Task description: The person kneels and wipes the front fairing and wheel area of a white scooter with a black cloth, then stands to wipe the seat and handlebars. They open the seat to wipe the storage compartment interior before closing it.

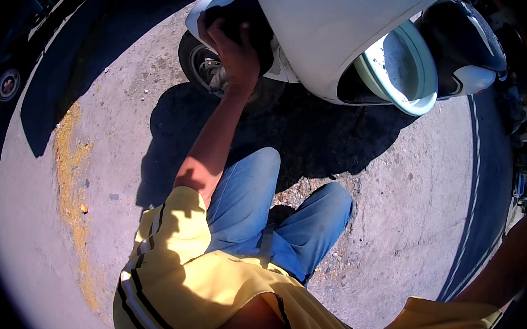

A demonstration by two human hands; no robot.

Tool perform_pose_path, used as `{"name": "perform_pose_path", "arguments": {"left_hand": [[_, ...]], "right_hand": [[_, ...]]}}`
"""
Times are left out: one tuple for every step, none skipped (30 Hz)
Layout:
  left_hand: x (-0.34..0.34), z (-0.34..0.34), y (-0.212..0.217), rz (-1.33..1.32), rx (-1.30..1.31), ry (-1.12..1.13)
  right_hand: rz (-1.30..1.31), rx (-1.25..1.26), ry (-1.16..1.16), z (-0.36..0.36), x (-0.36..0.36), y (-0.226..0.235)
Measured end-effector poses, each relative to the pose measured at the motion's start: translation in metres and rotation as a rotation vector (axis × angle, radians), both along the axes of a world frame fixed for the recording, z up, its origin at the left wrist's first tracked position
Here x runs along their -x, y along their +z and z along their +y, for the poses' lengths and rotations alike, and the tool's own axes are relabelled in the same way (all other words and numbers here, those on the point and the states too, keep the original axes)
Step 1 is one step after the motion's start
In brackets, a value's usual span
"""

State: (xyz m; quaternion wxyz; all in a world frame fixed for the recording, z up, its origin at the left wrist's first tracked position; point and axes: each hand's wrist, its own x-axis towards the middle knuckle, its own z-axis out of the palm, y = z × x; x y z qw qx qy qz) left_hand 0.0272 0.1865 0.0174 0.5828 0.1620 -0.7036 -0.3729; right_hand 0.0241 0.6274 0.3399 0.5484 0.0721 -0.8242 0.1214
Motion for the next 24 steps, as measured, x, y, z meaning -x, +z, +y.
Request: {"name": "perform_pose_path", "arguments": {"left_hand": [[0.005,-0.002,0.009,0.018,0.033,-0.017],[0.008,-0.003,0.014,0.037,0.065,-0.036],[0.002,-0.003,0.010,0.030,0.123,-0.036],[0.000,0.005,-0.004,0.032,0.168,-0.050],[-0.004,0.013,-0.018,0.037,0.215,-0.064],[-0.015,0.014,-0.028,-0.060,0.379,-0.106],[-0.026,0.016,-0.041,-0.158,0.535,-0.149],[-0.028,0.017,-0.054,-0.252,0.686,-0.189],[-0.028,0.014,-0.068,-0.244,0.802,-0.203],[-0.028,0.009,-0.078,-0.233,0.917,-0.216],[-0.028,0.002,-0.087,-0.223,1.033,-0.229],[-0.027,-0.006,-0.085,-0.198,0.974,-0.224],[-0.025,-0.019,-0.081,-0.174,0.915,-0.220],[-0.027,-0.030,-0.072,-0.163,0.862,-0.218],[-0.025,-0.033,-0.057,-0.086,0.609,-0.191],[-0.020,-0.037,-0.041,-0.014,0.353,-0.163],[-0.010,-0.052,-0.022,0.009,0.222,-0.062],[0.003,-0.066,-0.008,0.039,0.082,0.040],[0.017,-0.069,-0.003,0.035,0.007,0.002],[0.024,-0.071,0.003,0.034,-0.056,-0.032],[0.024,-0.068,0.004,0.026,0.070,-0.073],[0.022,-0.056,0.003,0.075,0.169,-0.172],[0.015,-0.044,-0.001,0.102,0.191,-0.195],[0.005,-0.031,-0.009,0.128,0.214,-0.218]], "right_hand": [[-0.002,0.008,0.012,-0.003,0.001,0.000],[0.001,0.019,0.021,-0.004,0.002,-0.001],[-0.004,0.021,0.028,-0.006,0.003,-0.002],[-0.004,0.014,0.020,-0.005,0.002,-0.001],[-0.001,0.009,0.013,-0.005,0.001,0.001],[-0.004,0.017,0.018,-0.006,0.002,0.000],[-0.006,0.022,0.022,-0.007,0.003,-0.001],[-0.005,0.021,0.021,-0.007,0.003,-0.001],[-0.009,0.025,0.022,-0.005,0.003,-0.002],[-0.012,0.025,0.021,-0.004,0.002,-0.004],[-0.016,0.028,0.022,-0.004,0.001,-0.005],[-0.016,0.021,0.015,-0.002,-0.001,-0.005],[-0.012,0.013,0.012,-0.001,-0.002,-0.004],[-0.017,0.014,0.009,-0.001,-0.003,-0.004],[-0.019,0.012,0.004,-0.001,-0.002,-0.005],[-0.018,0.009,-0.003,-0.001,-0.002,-0.005],[-0.024,0.018,0.005,-0.002,0.000,-0.007],[-0.025,0.019,0.013,-0.005,0.002,-0.008],[-0.026,0.009,0.010,-0.006,0.002,-0.008],[-0.024,0.011,0.009,-0.005,0.003,-0.008],[-0.026,0.007,0.007,-0.006,0.002,-0.007],[-0.025,0.003,0.002,-0.005,0.001,-0.006],[-0.021,0.007,0.000,-0.006,0.003,-0.006],[-0.025,0.010,0.000,-0.006,0.003,-0.007]]}}
